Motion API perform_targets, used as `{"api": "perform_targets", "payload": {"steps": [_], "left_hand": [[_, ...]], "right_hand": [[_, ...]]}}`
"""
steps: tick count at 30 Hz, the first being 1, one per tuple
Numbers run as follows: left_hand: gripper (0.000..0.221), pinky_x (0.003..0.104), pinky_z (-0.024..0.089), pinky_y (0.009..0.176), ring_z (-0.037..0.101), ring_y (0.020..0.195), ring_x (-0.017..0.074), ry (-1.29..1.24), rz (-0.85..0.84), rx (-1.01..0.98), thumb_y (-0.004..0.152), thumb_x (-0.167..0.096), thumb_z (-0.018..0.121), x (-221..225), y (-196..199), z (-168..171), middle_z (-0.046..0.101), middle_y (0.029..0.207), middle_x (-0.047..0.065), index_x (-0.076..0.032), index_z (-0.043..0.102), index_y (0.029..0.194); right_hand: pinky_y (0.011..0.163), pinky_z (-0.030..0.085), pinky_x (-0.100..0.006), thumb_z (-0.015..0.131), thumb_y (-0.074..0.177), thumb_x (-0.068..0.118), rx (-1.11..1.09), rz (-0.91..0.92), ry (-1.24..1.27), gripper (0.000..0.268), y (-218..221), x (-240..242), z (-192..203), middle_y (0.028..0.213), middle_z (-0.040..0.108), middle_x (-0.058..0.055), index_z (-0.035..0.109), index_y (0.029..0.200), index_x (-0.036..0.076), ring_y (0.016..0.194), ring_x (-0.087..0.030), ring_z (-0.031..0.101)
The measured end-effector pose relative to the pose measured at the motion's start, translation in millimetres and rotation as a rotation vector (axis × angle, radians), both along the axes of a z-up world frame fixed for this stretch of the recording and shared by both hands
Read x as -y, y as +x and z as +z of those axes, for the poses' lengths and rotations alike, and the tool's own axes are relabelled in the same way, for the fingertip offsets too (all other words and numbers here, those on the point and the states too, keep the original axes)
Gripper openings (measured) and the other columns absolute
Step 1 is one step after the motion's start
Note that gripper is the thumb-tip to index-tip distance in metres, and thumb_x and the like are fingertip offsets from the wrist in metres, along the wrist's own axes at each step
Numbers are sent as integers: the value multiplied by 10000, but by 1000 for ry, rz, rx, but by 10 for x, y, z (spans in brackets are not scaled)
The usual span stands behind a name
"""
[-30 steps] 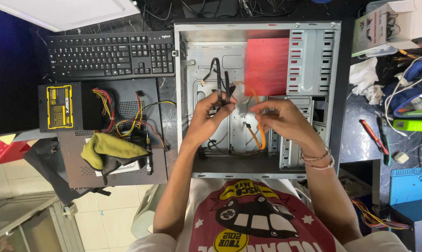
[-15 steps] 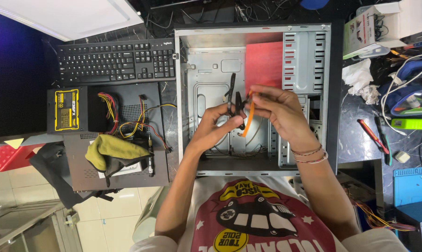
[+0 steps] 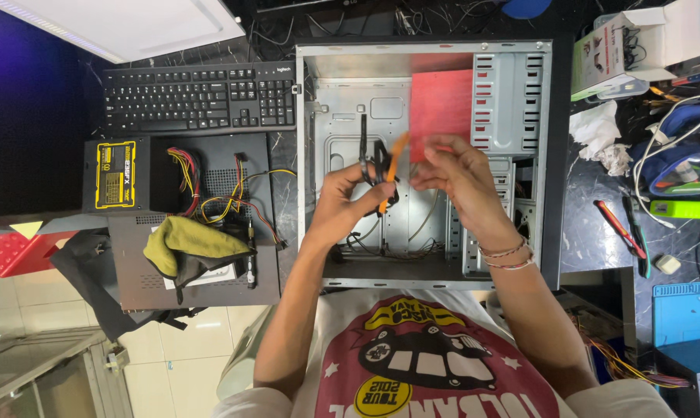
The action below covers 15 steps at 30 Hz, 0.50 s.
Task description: The person wipes a computer side panel with a cloth, picks up several internal components including an optical drive and a power supply unit, and removes a piece of red foam from inside the case.
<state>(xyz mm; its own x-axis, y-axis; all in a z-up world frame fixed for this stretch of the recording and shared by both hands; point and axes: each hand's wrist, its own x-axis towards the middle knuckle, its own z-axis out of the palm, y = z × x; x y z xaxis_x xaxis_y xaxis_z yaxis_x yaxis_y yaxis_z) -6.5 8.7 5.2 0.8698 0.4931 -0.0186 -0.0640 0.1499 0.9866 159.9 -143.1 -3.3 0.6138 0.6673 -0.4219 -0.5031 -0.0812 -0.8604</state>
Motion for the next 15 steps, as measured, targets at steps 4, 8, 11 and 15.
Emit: {"api": "perform_targets", "payload": {"steps": [4,8,11,15], "left_hand": [[67,348,524,976,672,873,91,12,35,27,957,-50,829,-95,-9,-34,740,755,26,-77,801,902],[48,345,532,969,651,906,79,59,41,18,974,-40,809,-154,-20,-118,748,786,25,-76,800,943],[44,360,538,963,639,927,85,67,31,-6,985,-28,787,-173,-57,-80,753,805,39,-70,797,975],[62,380,540,947,679,892,131,41,2,10,1029,-53,755,-173,-111,-99,767,800,86,-73,802,993]], "right_hand": [[651,679,-437,659,1069,161,95,146,-115,232,13,42,-347,705,665,-96,720,1176,-36,653,-267,773],[807,637,-507,641,1042,212,217,722,-300,325,-87,-62,-671,836,753,-220,765,1185,-53,840,-356,801],[938,587,-577,559,1073,205,316,1085,-312,379,-223,-198,-882,1040,773,-278,725,1322,-27,977,-436,774],[961,560,-595,595,1003,219,813,1506,-181,299,-524,-365,-1278,973,810,-257,848,1113,103,997,-505,758]]}}
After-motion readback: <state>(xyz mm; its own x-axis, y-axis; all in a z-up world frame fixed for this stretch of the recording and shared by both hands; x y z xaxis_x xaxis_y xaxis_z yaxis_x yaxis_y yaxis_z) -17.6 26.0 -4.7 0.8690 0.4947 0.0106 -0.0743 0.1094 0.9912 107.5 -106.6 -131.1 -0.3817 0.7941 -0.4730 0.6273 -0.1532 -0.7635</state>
